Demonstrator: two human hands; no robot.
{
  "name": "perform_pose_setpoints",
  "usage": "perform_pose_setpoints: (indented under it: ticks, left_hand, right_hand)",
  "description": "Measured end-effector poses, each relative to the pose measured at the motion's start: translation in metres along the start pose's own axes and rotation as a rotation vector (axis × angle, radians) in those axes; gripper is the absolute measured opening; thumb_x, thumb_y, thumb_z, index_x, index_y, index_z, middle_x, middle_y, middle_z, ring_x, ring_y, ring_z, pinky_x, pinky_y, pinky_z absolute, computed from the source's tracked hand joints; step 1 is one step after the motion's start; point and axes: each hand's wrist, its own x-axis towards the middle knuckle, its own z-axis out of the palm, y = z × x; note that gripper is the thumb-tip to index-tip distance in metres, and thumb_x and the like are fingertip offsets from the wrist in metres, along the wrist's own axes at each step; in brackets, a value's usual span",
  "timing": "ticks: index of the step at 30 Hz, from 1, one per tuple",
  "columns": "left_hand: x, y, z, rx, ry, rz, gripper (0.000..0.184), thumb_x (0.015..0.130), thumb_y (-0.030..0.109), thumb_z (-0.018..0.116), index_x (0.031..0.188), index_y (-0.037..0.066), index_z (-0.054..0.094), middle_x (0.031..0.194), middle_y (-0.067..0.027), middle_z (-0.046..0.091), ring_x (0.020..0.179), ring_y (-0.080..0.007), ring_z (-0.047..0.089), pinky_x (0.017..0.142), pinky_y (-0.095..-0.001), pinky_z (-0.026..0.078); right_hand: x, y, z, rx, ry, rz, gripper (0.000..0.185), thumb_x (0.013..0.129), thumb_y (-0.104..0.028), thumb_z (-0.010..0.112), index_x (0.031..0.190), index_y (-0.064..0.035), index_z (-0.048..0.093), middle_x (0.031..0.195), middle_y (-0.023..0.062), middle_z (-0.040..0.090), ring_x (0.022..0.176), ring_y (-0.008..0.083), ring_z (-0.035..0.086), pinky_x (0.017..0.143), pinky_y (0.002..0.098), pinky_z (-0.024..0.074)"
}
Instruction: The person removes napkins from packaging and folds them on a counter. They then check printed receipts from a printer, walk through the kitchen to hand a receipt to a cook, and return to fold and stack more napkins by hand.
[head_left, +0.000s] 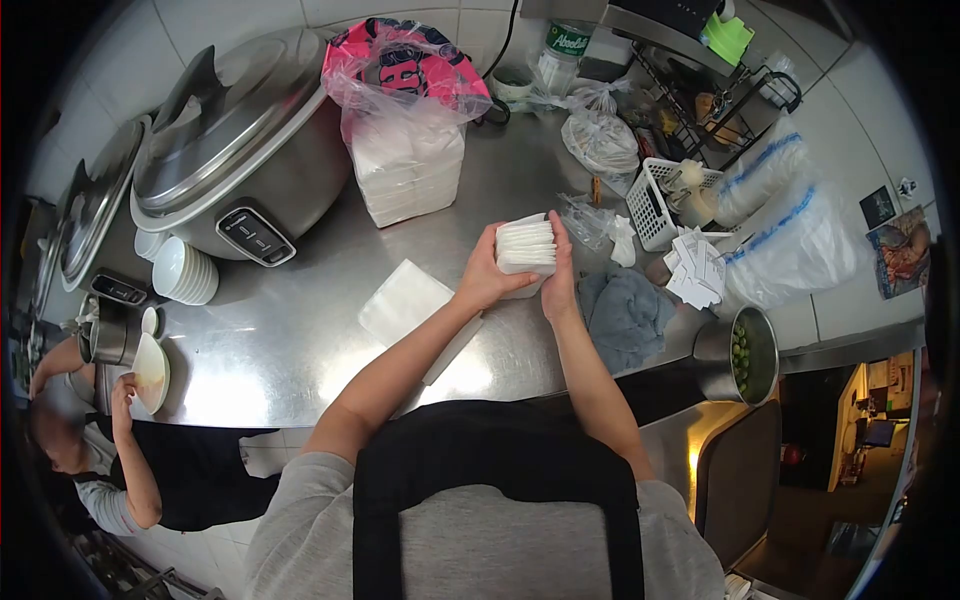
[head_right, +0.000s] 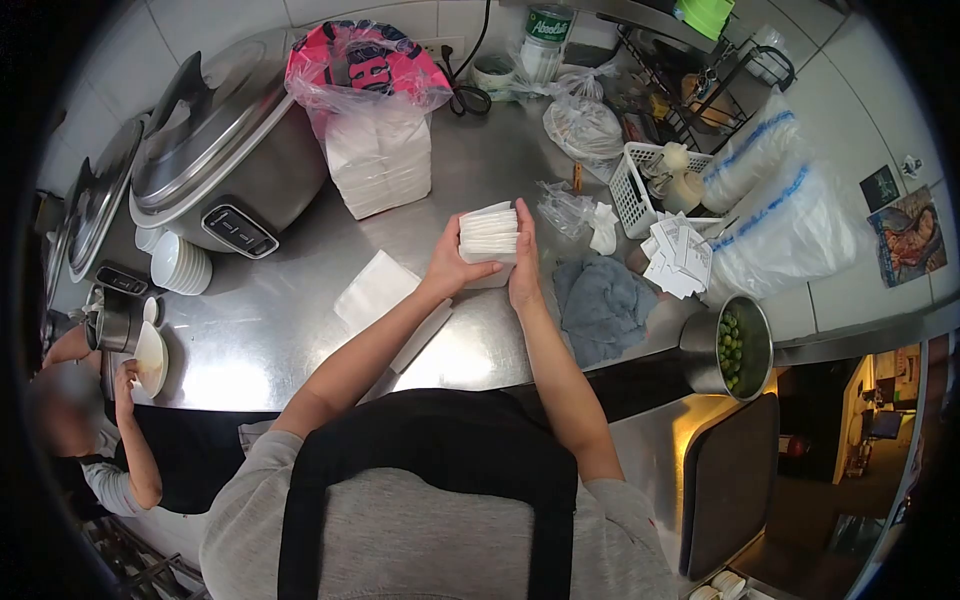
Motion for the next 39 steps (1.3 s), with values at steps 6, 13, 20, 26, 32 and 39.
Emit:
perform_pose_setpoints:
  ticks: [6, 13, 20, 26, 32, 39]
  left_hand:
    - [-0.005, 0.003, 0.010, 0.092, 0.129, -0.042, 0.073, 0.060, 0.013, 0.084, 0.118, 0.003, 0.041, 0.114, -0.0107, 0.055, 0.106, -0.0204, 0.055, 0.090, -0.0332, 0.045]
    - [-0.011, -0.014, 0.008, 0.139, 0.184, 0.100, 0.071, 0.060, 0.005, 0.073, 0.123, 0.002, 0.039, 0.114, -0.0149, 0.053, 0.109, -0.0250, 0.054, 0.093, -0.0333, 0.043]
    - [-0.011, -0.006, 0.018, 0.099, 0.236, 0.092, 0.067, 0.065, -0.008, 0.053, 0.127, 0.004, 0.032, 0.115, -0.0120, 0.048, 0.109, -0.0216, 0.050, 0.095, -0.0313, 0.041]
    - [-0.011, -0.011, 0.013, 0.194, 0.220, 0.076, 0.056, 0.066, -0.010, 0.048, 0.119, 0.002, 0.038, 0.109, -0.0100, 0.048, 0.107, -0.0199, 0.050, 0.093, -0.0300, 0.041]
    - [-0.005, -0.018, 0.023, -0.055, 0.310, 0.076, 0.044, 0.066, -0.004, 0.056, 0.109, 0.000, 0.046, 0.104, -0.0123, 0.057, 0.100, -0.0195, 0.056, 0.087, -0.0307, 0.044]
    - [0.005, -0.010, 0.012, -0.083, 0.337, -0.099, 0.038, 0.076, 0.003, 0.066, 0.110, 0.001, 0.049, 0.103, -0.0124, 0.061, 0.092, -0.0193, 0.061, 0.080, -0.0309, 0.049]
  right_hand:
    - [-0.004, 0.006, 0.004, -0.241, 0.080, -0.083, 0.066, 0.095, -0.055, 0.033, 0.137, -0.0035, 0.035, 0.130, 0.0100, 0.045, 0.121, 0.0186, 0.043, 0.103, 0.0321, 0.0302]
    - [-0.004, 0.009, 0.004, -0.196, 0.103, -0.111, 0.062, 0.097, -0.052, 0.030, 0.135, -0.0025, 0.037, 0.128, 0.0104, 0.047, 0.119, 0.0189, 0.044, 0.102, 0.0318, 0.0327]
    - [-0.002, -0.007, 0.017, -0.192, 0.054, -0.114, 0.071, 0.094, -0.059, 0.030, 0.137, -0.0021, 0.035, 0.131, 0.0136, 0.043, 0.124, 0.0227, 0.039, 0.105, 0.0335, 0.0275]
    - [-0.005, -0.009, 0.010, -0.204, 0.018, -0.060, 0.070, 0.095, -0.059, 0.028, 0.139, -0.0042, 0.031, 0.134, 0.0139, 0.039, 0.125, 0.0229, 0.036, 0.106, 0.0345, 0.0253]
    - [-0.002, 0.006, 0.014, -0.095, 0.142, -0.083, 0.061, 0.097, -0.052, 0.029, 0.141, -0.0100, 0.031, 0.132, 0.0057, 0.040, 0.121, 0.0183, 0.040, 0.103, 0.0325, 0.0292]
    - [0.000, -0.005, 0.002, -0.338, 0.116, 0.158, 0.058, 0.094, -0.042, 0.048, 0.137, -0.0048, 0.035, 0.127, 0.0088, 0.048, 0.116, 0.0174, 0.046, 0.101, 0.0309, 0.0336]
